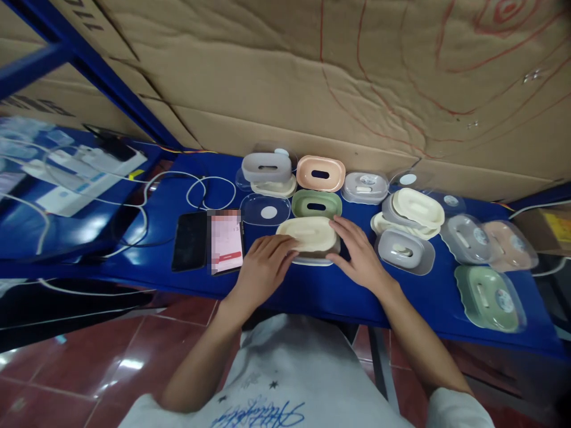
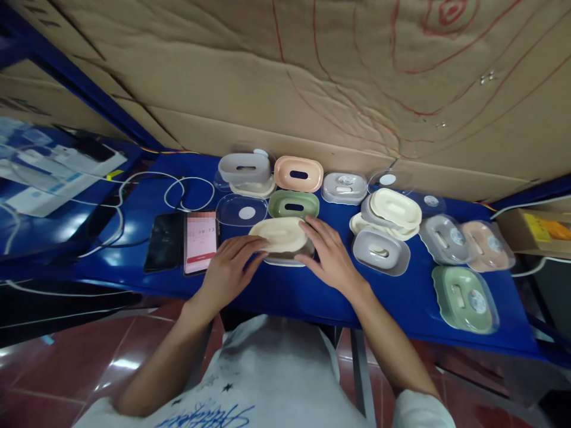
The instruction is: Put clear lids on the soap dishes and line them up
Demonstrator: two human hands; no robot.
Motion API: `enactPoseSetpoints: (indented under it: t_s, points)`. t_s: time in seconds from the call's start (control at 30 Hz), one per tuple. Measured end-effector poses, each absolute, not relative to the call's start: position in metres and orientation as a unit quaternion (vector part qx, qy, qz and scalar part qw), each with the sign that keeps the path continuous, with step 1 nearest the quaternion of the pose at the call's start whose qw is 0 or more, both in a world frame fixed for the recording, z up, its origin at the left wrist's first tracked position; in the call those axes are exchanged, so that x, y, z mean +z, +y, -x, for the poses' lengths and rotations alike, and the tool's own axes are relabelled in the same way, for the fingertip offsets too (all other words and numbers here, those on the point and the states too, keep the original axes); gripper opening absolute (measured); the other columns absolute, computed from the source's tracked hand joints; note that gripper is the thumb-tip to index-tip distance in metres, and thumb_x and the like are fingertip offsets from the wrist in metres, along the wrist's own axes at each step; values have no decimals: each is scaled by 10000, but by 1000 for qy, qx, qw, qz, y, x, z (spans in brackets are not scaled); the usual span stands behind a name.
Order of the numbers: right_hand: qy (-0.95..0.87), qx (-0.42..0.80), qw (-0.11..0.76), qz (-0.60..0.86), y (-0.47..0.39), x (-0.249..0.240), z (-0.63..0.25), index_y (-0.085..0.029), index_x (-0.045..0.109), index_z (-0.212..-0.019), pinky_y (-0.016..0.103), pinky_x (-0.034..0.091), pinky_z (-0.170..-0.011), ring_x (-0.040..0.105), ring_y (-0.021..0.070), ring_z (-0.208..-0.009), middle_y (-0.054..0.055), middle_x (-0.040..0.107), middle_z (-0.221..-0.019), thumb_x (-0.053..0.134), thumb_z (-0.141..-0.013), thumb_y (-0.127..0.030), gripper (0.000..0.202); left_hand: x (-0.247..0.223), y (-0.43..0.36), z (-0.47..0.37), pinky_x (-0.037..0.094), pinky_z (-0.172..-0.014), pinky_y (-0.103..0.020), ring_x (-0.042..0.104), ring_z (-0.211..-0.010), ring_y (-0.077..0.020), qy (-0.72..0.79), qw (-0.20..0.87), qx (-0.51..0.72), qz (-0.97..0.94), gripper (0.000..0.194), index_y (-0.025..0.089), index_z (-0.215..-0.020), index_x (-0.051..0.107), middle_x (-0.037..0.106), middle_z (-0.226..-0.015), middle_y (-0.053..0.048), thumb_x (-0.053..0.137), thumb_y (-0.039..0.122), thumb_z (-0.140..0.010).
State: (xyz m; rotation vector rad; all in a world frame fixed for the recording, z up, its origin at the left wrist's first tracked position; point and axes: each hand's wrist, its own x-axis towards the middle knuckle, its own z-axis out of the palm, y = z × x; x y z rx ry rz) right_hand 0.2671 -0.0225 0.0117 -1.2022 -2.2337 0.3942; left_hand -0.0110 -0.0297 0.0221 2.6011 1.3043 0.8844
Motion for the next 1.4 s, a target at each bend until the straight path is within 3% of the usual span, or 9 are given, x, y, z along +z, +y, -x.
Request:
enactPoseSetpoints:
  t_s: [0.17,0.4,0.67,0.8,0.9,1.07,1.2,1.3,1.4]
  points:
    - [-833,93,307,450,-30,7,-256,-220,560,-1473,541,496,-1158,613,326,-1370,161,686,-1389,674,-1010,-524,566,21,-32,26,577,-971,-419,718,-1120,-265,500,32,348,-792,159,217,-1215,666,753,-1194,-98,630,237,-1062]
    - [-919,69,140,362,-33,-2,-234,-274,650,-1435,514,418,-1256,594,247,-1423,61,665,-1508,499,-1086,-189,390,13,-31,30,574,-1001,-446,711,-1143,-280,527,31,347,-775,169,233,-1218,673,749,-1203,-98,628,255,-1057]
    - [-860,44,215,460,-63,36,-276,-339,464,-1624,565,389,-1276,549,284,-1478,49,612,-1572,617,-1060,-311,585,10,1,33,574,-1036,-501,689,-1232,-325,529,17,324,-785,218,211,-1264,667,710,-1302,-151,588,267,-1069]
    - [-743,-55,197,637,-89,24,-331,-293,551,-1570,654,479,-1111,604,406,-1381,140,606,-1561,680,-1020,-401,575,11,-6,32,489,-1173,-584,554,-1447,-362,485,25,325,-812,355,215,-1418,596,574,-1532,-190,579,210,-1064]
    - [-724,-54,166,667,-100,11,-351,-292,675,-1438,604,539,-1022,679,378,-1257,119,697,-1450,627,-1045,-338,399,9,-26,24,531,-1135,-547,602,-1388,-338,444,59,293,-844,346,250,-1395,615,612,-1491,-155,634,245,-1050]
    - [-681,14,360,637,-109,13,-324,-279,763,-1115,468,590,-947,750,278,-1073,72,797,-1147,677,-1011,-319,140,-3,-54,12,547,-1149,-544,579,-1415,-340,410,131,240,-870,281,234,-1314,682,675,-1412,-134,667,267,-1036]
    - [-555,67,490,669,-108,12,-297,-250,726,-1067,348,596,-733,736,213,-832,41,757,-954,717,-981,-398,172,-6,-63,12,565,-1136,-542,601,-1395,-319,412,150,247,-864,273,248,-1299,697,700,-1380,-117,660,216,-1030]
    - [-513,70,501,694,-97,11,-295,-223,712,-1144,309,569,-688,702,182,-765,28,727,-919,691,-999,-439,261,-8,-66,14,566,-1130,-536,609,-1382,-311,408,150,244,-867,238,247,-1266,701,707,-1363,-110,652,213,-1036]
    - [-581,44,412,701,-81,19,-300,-218,709,-1244,351,583,-762,712,209,-821,64,753,-993,648,-1025,-468,337,-11,-66,16,556,-1138,-524,607,-1374,-309,397,148,251,-871,211,240,-1247,697,707,-1350,-105,647,216,-1043]
